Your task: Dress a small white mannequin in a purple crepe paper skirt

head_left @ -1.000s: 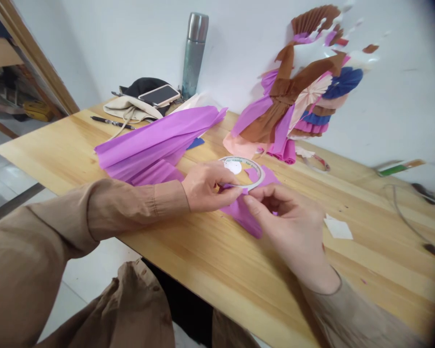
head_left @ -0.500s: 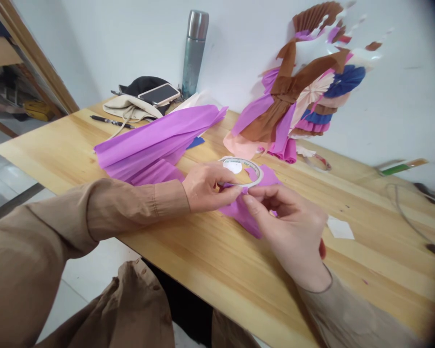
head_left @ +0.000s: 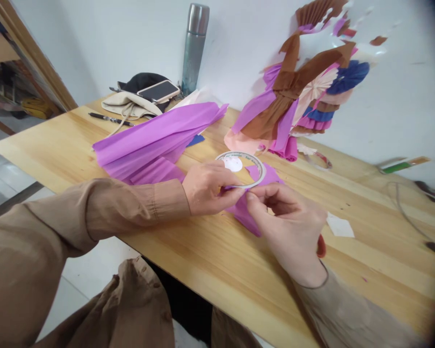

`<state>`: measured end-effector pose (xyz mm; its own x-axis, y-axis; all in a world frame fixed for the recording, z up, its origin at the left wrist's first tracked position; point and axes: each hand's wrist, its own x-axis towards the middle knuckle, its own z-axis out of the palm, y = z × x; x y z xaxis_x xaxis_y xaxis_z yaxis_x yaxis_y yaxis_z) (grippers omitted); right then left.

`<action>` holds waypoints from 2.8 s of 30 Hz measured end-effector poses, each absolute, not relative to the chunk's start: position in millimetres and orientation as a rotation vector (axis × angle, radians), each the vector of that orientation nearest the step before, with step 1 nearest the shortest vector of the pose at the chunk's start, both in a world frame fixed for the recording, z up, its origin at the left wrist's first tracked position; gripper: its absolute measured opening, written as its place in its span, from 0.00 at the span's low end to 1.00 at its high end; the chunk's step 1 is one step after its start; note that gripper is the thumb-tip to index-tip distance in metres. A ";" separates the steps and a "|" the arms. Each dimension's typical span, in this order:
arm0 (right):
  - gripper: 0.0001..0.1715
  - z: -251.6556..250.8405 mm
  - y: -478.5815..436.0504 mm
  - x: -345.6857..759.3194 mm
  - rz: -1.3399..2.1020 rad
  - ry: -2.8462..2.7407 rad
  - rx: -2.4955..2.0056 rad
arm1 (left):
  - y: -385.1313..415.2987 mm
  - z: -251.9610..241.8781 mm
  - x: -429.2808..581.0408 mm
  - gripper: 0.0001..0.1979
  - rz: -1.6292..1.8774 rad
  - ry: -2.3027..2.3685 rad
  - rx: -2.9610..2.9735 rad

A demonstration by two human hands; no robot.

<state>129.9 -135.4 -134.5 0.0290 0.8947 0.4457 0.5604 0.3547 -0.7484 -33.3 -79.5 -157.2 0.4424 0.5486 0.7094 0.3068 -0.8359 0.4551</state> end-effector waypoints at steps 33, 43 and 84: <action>0.16 -143.7 -131.3 141.2 -0.148 -2.001 -0.866 | -80.7 -153.8 -33.1 0.13 1.206 0.670 2.049; 0.19 -147.6 -131.0 145.5 -0.202 -2.048 -0.870 | -76.7 -155.5 -41.1 0.14 0.999 0.724 1.887; 0.20 -146.9 -81.5 180.0 0.426 -2.214 -0.991 | -64.9 -165.3 -42.8 0.29 0.989 0.925 1.959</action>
